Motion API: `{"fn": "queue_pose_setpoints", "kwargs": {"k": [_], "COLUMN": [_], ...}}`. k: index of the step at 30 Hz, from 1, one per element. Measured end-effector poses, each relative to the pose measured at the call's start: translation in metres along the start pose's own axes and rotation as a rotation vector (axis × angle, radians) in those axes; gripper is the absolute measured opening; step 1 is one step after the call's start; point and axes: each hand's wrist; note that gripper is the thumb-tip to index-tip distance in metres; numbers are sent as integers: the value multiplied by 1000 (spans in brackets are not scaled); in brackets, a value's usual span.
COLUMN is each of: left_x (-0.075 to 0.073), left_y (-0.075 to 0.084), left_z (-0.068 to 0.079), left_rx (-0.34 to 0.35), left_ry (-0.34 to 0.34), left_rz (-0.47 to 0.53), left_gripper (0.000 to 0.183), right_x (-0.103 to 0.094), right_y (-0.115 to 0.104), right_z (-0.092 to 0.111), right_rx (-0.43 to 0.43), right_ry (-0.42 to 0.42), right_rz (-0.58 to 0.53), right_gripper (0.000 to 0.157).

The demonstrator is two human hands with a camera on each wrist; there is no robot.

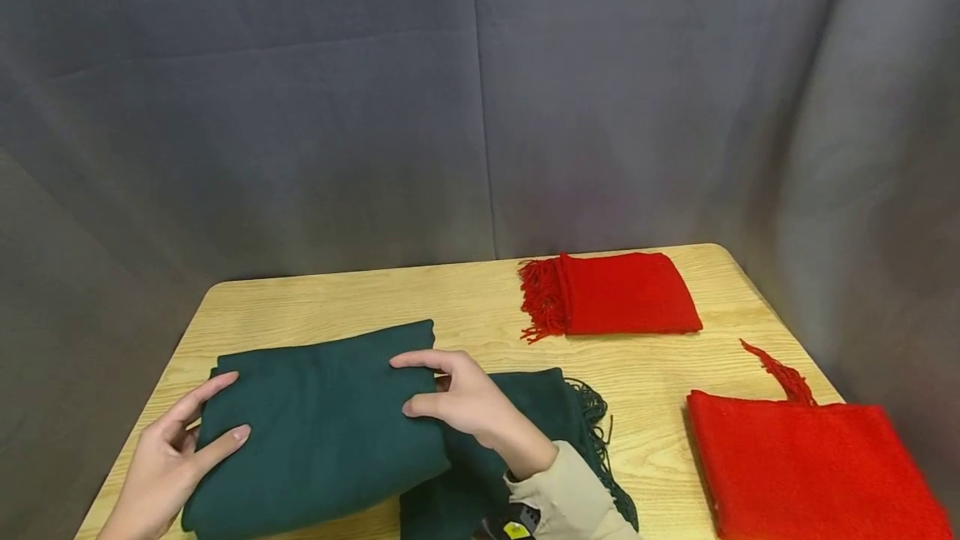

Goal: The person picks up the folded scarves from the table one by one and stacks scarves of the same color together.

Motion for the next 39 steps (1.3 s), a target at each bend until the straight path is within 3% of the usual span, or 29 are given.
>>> {"fn": "queue_pose_setpoints", "kwargs": {"k": [6, 16, 31, 39], "left_x": [6, 26, 49, 62], "left_y": [4, 12, 15, 13], "left_z": [1, -7, -15, -20], "left_rx": [3, 59, 172, 154], "left_ry": [-5, -44, -158, -240], "left_rz": [29, -13, 65, 115], "left_gripper": [60, 58, 56, 58], "right_x": [-7, -25, -48, -62], "right_y": [-2, -4, -10, -8], "right_z": [7, 20, 40, 50], "right_rx": [-2, -28, -13, -4], "right_ry": [-3, 13, 62, 47], "right_rz": [3, 54, 145, 153], "right_gripper": [41, 40, 41, 41]}}
Point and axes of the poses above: each hand's wrist, its own z-axis away from the middle knuckle, its own x-axis out of the palm, y = z × x, and after that the axes turned 5 degrees about -y, right-handed
